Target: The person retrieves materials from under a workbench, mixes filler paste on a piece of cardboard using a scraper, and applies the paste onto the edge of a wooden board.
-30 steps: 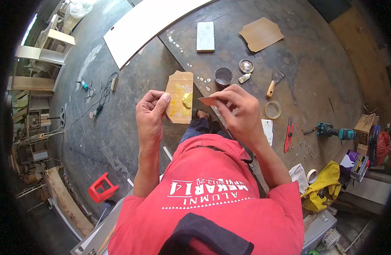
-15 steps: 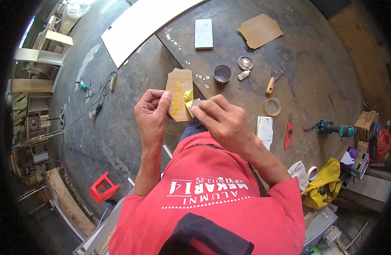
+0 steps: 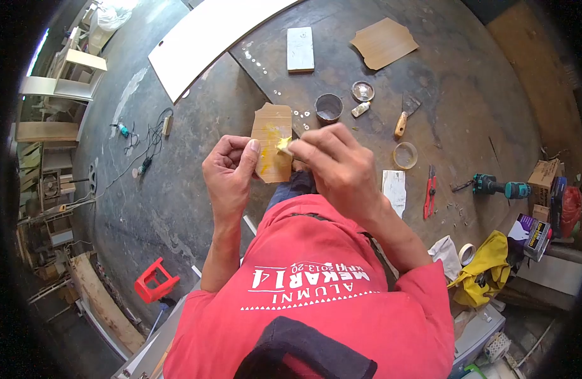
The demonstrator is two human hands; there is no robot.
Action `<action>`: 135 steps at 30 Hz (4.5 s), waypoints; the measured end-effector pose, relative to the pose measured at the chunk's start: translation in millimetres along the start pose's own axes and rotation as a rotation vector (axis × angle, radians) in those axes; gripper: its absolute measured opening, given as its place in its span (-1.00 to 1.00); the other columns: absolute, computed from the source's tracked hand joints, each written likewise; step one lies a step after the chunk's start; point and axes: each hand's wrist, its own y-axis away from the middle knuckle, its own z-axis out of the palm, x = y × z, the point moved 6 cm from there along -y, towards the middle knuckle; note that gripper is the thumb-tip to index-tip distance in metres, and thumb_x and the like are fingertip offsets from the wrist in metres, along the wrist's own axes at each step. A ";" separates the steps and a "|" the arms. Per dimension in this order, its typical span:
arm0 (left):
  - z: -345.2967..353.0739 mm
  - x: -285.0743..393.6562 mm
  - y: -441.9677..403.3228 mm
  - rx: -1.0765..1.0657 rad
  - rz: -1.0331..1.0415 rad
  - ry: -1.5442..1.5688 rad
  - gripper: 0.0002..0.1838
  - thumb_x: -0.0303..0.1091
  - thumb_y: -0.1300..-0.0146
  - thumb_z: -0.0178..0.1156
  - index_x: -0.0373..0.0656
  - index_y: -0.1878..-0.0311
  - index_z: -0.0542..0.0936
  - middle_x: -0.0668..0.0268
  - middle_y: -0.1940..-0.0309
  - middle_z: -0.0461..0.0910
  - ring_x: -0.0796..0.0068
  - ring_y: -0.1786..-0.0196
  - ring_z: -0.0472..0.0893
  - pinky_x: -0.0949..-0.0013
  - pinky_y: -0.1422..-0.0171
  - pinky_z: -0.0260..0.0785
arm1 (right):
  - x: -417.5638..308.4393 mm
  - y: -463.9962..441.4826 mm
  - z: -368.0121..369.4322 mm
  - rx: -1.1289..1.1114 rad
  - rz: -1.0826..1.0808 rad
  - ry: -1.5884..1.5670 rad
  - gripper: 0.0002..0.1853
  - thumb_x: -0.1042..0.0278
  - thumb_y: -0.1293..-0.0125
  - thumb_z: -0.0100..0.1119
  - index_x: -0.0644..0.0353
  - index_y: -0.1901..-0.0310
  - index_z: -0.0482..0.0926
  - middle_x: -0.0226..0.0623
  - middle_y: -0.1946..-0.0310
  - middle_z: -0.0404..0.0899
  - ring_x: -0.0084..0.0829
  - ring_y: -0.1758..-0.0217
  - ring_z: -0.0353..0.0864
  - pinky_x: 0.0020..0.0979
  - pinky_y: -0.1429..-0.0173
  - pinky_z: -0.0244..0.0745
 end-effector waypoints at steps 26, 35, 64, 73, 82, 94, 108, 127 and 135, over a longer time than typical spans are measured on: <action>-6.1 -50.5 -13.5 -0.162 -0.305 0.518 -0.85 -0.39 -0.47 0.23 -0.28 0.07 0.55 0.25 0.28 0.71 0.57 0.33 0.73 0.47 0.26 0.65 | 11.3 32.7 23.9 0.056 -0.203 -0.035 -0.63 0.50 -0.03 0.43 0.19 0.05 0.75 -0.36 0.12 0.68 -0.35 0.11 0.69 -0.40 0.22 0.70; -2.6 -42.8 -11.8 -0.078 -0.288 0.524 -0.83 -0.36 -0.46 0.27 -0.27 0.07 0.57 0.31 0.34 0.71 0.64 0.40 0.68 0.57 0.38 0.51 | 6.5 34.2 12.1 -0.013 -0.238 -0.013 -0.65 0.49 -0.07 0.38 0.23 0.03 0.73 -0.32 0.17 0.66 -0.33 0.15 0.70 -0.39 0.24 0.68; -30.9 -56.8 -23.6 -0.015 -0.118 0.392 -0.77 -0.25 -0.47 0.28 -0.22 0.02 0.58 0.41 0.28 0.69 0.73 0.30 0.63 0.60 0.26 0.44 | 98.2 40.3 6.9 0.018 0.657 -0.140 -0.83 0.55 -0.32 0.30 0.27 0.07 0.72 -0.31 0.27 0.69 -0.54 0.32 0.63 -0.47 0.27 0.48; -39.2 -80.5 -22.7 0.033 -0.199 0.471 -0.80 -0.27 -0.50 0.23 -0.20 0.01 0.58 0.37 0.23 0.70 0.66 0.27 0.68 0.54 0.25 0.55 | 155.0 35.0 64.0 -0.061 0.392 0.156 -0.89 0.46 -0.33 0.24 0.20 0.18 0.73 -0.16 0.21 0.66 -0.13 0.09 0.68 -0.18 0.04 0.60; -60.5 -89.2 -23.5 0.132 -0.221 0.448 -0.77 -0.24 -0.46 0.30 -0.20 0.02 0.59 0.40 0.28 0.69 0.74 0.36 0.59 0.61 0.33 0.37 | 197.1 29.1 129.8 -0.416 0.240 0.496 -0.86 0.44 -0.18 0.23 0.07 0.33 0.78 -0.31 0.25 0.66 -0.24 0.07 0.66 -0.24 0.06 0.67; -59.0 -91.2 -27.6 0.134 -0.251 0.461 -0.77 -0.24 -0.46 0.29 -0.20 0.02 0.58 0.39 0.28 0.69 0.72 0.34 0.61 0.60 0.30 0.41 | 195.9 31.6 137.4 -0.494 0.175 0.475 -0.85 0.48 -0.17 0.20 0.06 0.38 0.76 -0.35 0.25 0.65 -0.28 0.06 0.64 -0.26 0.09 0.68; -57.7 -96.5 -25.0 0.102 -0.239 0.437 -0.77 -0.24 -0.46 0.29 -0.20 0.02 0.58 0.38 0.28 0.70 0.69 0.33 0.65 0.59 0.29 0.46 | 193.8 35.7 126.8 -0.403 0.210 0.407 -0.86 0.49 -0.18 0.19 0.06 0.35 0.74 -0.35 0.25 0.62 -0.25 0.06 0.62 -0.24 0.06 0.65; -52.6 -81.1 -18.0 0.050 -0.218 0.470 -0.81 -0.29 -0.51 0.21 -0.22 0.01 0.56 0.31 0.20 0.70 0.60 0.23 0.70 0.48 0.18 0.61 | 191.6 40.8 92.7 -0.124 0.354 0.259 -0.87 0.58 -0.23 0.17 0.15 0.28 0.70 -0.25 0.22 0.64 -0.19 0.09 0.67 -0.27 0.05 0.57; -16.8 -73.4 -20.4 -0.033 -0.327 0.576 -0.80 -0.31 -0.50 0.22 -0.24 -0.01 0.55 0.31 0.19 0.70 0.60 0.22 0.71 0.47 0.12 0.61 | 89.6 11.9 29.8 0.092 0.477 -0.399 -0.83 0.62 -0.24 0.34 0.19 0.15 0.72 -0.26 0.22 0.65 -0.33 0.25 0.66 -0.38 0.19 0.54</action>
